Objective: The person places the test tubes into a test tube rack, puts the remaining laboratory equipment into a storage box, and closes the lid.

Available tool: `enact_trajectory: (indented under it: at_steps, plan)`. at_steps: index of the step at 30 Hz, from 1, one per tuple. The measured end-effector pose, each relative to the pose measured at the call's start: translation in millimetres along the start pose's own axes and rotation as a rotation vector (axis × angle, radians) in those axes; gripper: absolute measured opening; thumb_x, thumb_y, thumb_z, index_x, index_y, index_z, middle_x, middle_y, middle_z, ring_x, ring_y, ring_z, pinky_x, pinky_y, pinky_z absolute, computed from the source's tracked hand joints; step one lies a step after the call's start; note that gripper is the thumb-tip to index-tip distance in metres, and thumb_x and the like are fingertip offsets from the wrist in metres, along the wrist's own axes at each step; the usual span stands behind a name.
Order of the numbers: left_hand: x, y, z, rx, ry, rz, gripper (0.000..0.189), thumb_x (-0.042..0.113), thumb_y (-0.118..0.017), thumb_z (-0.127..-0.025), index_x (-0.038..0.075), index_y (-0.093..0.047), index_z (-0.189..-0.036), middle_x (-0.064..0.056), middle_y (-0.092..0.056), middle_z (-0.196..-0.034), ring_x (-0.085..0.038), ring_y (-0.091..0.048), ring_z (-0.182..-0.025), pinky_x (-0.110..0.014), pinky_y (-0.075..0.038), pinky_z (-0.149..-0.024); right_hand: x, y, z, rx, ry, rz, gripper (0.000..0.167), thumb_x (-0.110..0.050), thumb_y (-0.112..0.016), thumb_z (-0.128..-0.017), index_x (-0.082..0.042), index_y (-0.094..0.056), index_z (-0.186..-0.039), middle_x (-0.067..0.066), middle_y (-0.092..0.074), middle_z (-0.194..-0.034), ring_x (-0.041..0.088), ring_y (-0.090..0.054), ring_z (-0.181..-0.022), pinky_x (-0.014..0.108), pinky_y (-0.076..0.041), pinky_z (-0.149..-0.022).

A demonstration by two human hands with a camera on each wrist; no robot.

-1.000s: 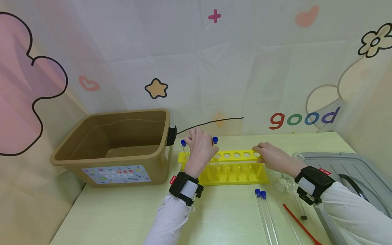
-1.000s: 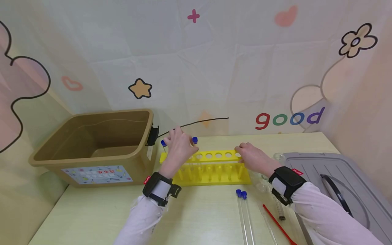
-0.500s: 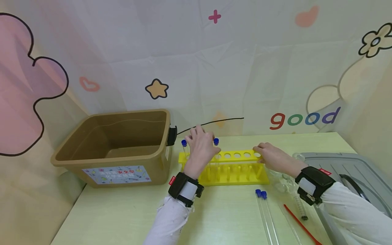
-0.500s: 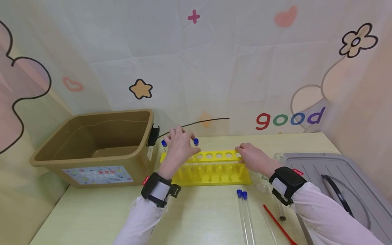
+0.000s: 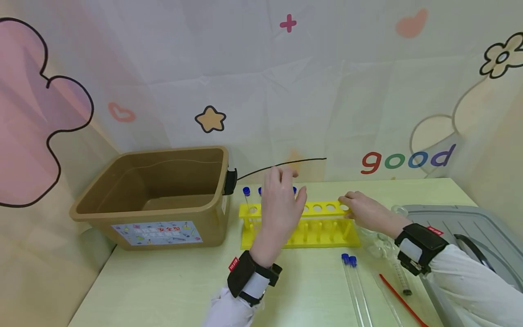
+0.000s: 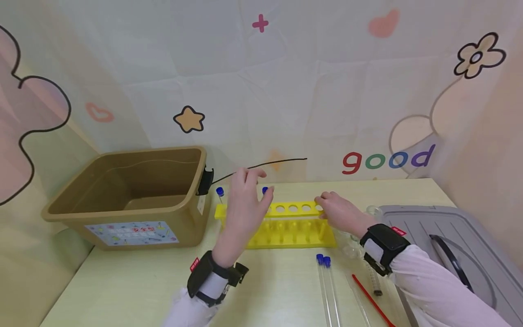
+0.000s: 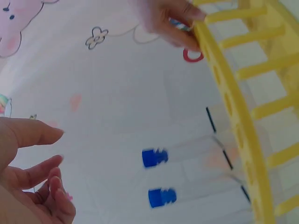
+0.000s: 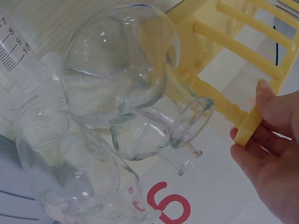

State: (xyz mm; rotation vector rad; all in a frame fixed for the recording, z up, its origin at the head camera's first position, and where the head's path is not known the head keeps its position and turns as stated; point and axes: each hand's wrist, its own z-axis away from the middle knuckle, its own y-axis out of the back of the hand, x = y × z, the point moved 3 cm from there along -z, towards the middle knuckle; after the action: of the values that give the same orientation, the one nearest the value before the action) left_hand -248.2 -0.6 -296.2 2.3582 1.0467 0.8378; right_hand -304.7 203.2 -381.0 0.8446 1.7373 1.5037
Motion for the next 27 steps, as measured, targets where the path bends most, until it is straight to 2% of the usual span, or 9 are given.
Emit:
enact_trajectory:
  at_steps: [3, 6, 8, 12, 18, 22, 27]
  plan:
    - [10.7, -5.7, 15.1, -0.041, -0.031, 0.032, 0.025, 0.013, -0.07, -0.078, 0.003, -0.055, -0.096, -0.005, -0.047, -0.086, -0.013, -0.043, -0.064, -0.015, -0.036, -0.053, 0, 0, 0.0, 0.006, 0.002, 0.004, 0.04, 0.004, -0.073, -0.07, 0.006, -0.059, -0.107, 0.016, -0.055, -0.093, 0.03, -0.052, -0.082, 0.038, -0.047, -0.075]
    - [20.6, -17.2, 33.2, -0.134, -0.022, 0.037, 0.02, 0.015, -0.068, -0.081, 0.005, -0.055, -0.092, -0.002, -0.05, -0.079, -0.007, -0.037, -0.049, -0.011, -0.029, -0.042, 0, 1, 0.6, 0.014, -0.001, 0.004, 0.04, 0.005, -0.073, -0.069, 0.006, -0.059, -0.107, 0.015, -0.055, -0.091, 0.029, -0.052, -0.081, 0.038, -0.047, -0.074]
    - [25.2, -27.6, 44.4, -0.207, 0.002, 0.012, 0.016, 0.017, -0.067, -0.082, 0.008, -0.056, -0.088, 0.002, -0.05, -0.07, -0.004, -0.034, -0.044, -0.012, -0.026, -0.039, 0, 1, 0.5, 0.012, -0.01, -0.003, 0.041, 0.006, -0.073, -0.069, 0.006, -0.059, -0.107, 0.016, -0.055, -0.091, 0.03, -0.052, -0.081, 0.038, -0.047, -0.074]
    - [31.7, -49.3, 62.0, -0.39, 0.09, -0.046, 0.014, 0.022, -0.066, -0.083, 0.011, -0.057, -0.083, 0.007, -0.041, -0.056, -0.005, -0.034, -0.042, -0.015, -0.027, -0.038, 0, -1, -0.4, -0.001, -0.029, -0.015, 0.042, 0.006, -0.073, -0.069, 0.006, -0.058, -0.109, 0.017, -0.055, -0.094, 0.03, -0.052, -0.083, 0.04, -0.047, -0.076]
    - [38.6, -81.3, 81.0, -0.692, 0.259, -0.144, 0.016, 0.026, -0.063, -0.085, 0.012, -0.058, -0.09, 0.003, -0.04, -0.053, -0.01, -0.039, -0.042, -0.021, -0.032, -0.04, 0, -1, 0.0, -0.007, -0.04, -0.017, 0.042, 0.005, -0.072, -0.07, 0.006, -0.058, -0.109, 0.017, -0.055, -0.096, 0.032, -0.052, -0.087, 0.041, -0.046, -0.077]
    - [42.4, -99.1, 92.3, -0.789, 0.311, -0.196, 0.02, 0.031, -0.064, -0.083, 0.012, -0.06, -0.088, 0.003, -0.043, -0.055, -0.011, -0.043, -0.046, -0.025, -0.037, -0.042, 0, -1, 0.7, 0.002, -0.025, -0.01, 0.041, 0.005, -0.073, -0.07, 0.006, -0.058, -0.108, 0.017, -0.055, -0.096, 0.032, -0.052, -0.087, 0.041, -0.046, -0.077]
    - [45.1, -116.1, 103.3, -0.817, 0.34, -0.185, 0.018, 0.028, -0.065, -0.082, 0.01, -0.06, -0.079, 0.001, -0.046, -0.059, -0.011, -0.047, -0.05, -0.027, -0.04, -0.045, 0, 0, 1.5, 0.012, -0.005, -0.003, 0.04, 0.004, -0.073, -0.07, 0.006, -0.058, -0.107, 0.016, -0.055, -0.094, 0.031, -0.052, -0.085, 0.04, -0.046, -0.076]
